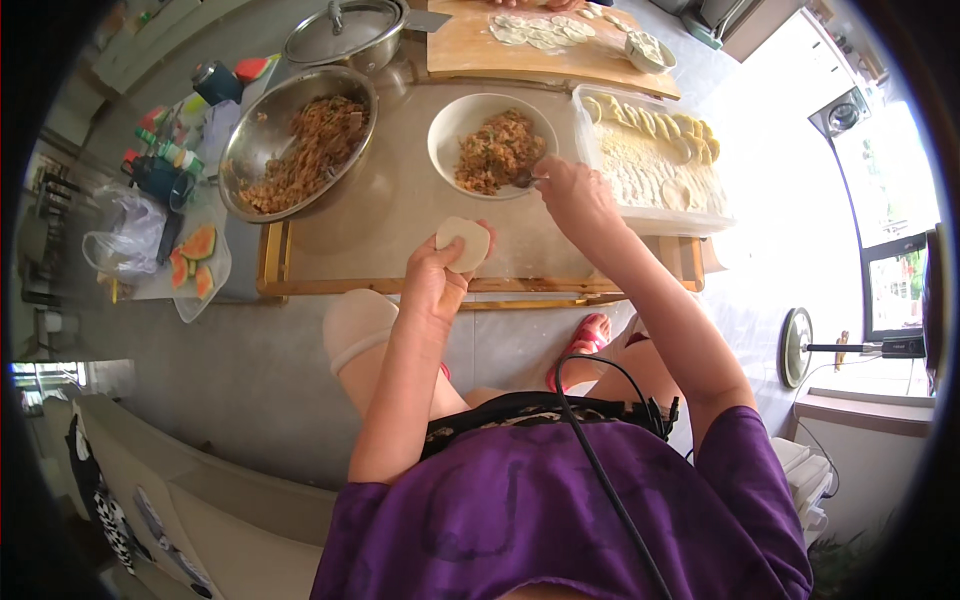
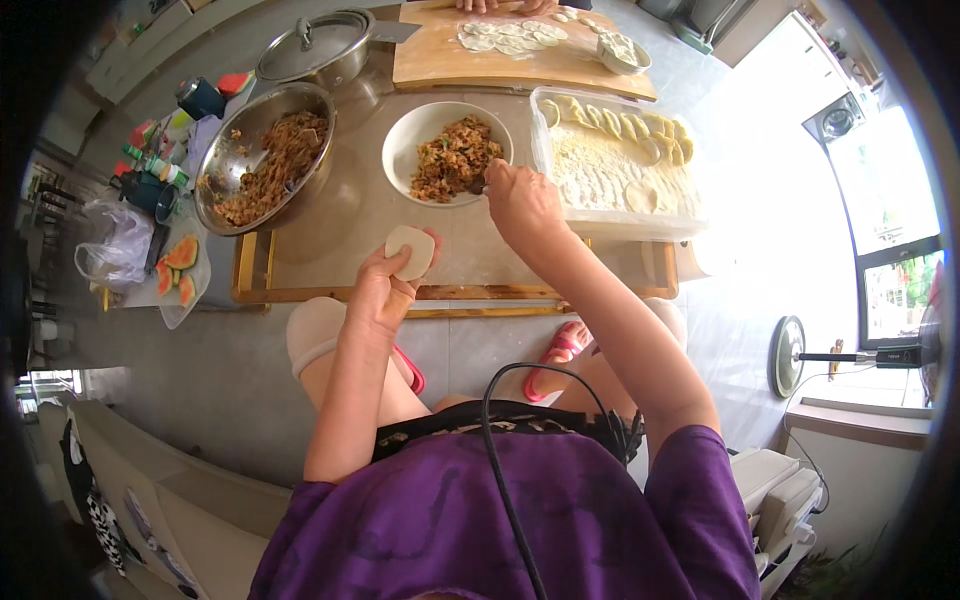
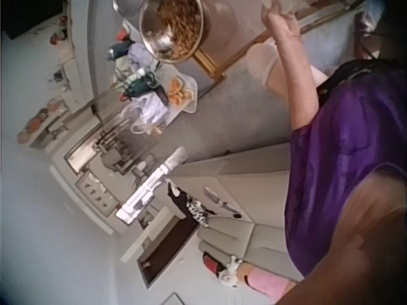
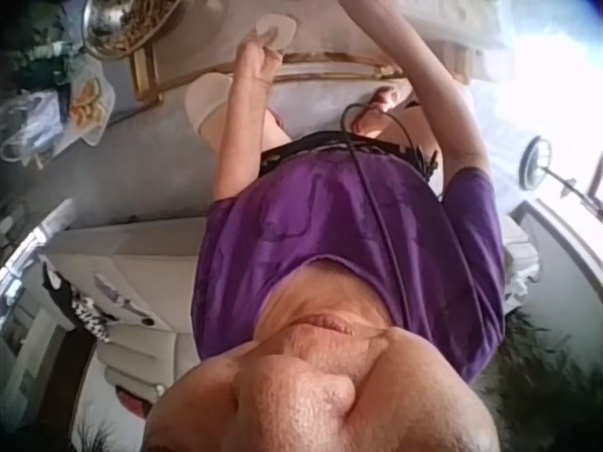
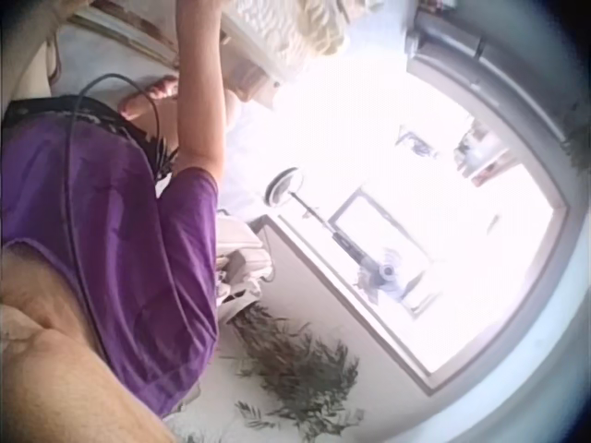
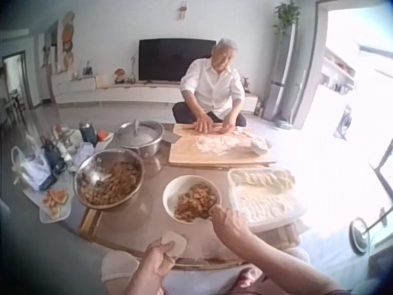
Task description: The person carries a metal bowl to the living room table, mixes meat filling in the bowl, transfers some into a small bowl with a spoon, and then fills and folds dough wrappers into dumplings.
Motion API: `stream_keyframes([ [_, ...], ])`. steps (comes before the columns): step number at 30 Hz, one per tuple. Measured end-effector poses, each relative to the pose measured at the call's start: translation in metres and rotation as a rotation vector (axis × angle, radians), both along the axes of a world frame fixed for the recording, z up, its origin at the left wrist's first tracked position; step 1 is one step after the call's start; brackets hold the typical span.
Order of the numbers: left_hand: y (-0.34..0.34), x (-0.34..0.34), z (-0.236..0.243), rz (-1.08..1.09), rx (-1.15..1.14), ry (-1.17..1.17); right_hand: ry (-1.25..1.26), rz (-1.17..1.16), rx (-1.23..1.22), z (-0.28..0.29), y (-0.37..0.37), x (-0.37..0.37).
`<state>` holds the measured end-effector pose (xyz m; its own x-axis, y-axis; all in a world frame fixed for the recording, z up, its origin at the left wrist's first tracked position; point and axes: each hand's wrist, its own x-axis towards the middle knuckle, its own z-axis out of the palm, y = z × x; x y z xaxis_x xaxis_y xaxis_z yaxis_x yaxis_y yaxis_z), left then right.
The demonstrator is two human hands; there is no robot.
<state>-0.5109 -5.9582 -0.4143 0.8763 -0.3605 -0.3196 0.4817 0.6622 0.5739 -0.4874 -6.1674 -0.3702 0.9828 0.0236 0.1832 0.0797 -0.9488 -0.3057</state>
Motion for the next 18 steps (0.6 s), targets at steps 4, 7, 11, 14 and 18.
stream_keyframes([
  [4, 0.011, 0.012, 0.009, 0.045, 0.057, 0.076, 0.021, -0.029, -0.044, 0.007, 0.0, 0.003],
  [7, 0.015, 0.022, 0.004, 0.056, 0.041, 0.102, 0.06, -0.049, -0.068, 0.026, 0.004, 0.0],
  [11, 0.018, 0.032, -0.008, 0.041, 0.005, 0.076, -0.092, 0.056, 0.081, 0.023, 0.021, 0.004],
  [14, 0.013, 0.035, -0.009, 0.029, 0.002, 0.036, -0.08, 0.044, 0.063, 0.006, 0.024, 0.012],
  [18, 0.008, 0.039, 0.001, 0.13, 0.037, 0.052, -0.098, 0.056, 0.113, -0.012, 0.032, 0.014],
])
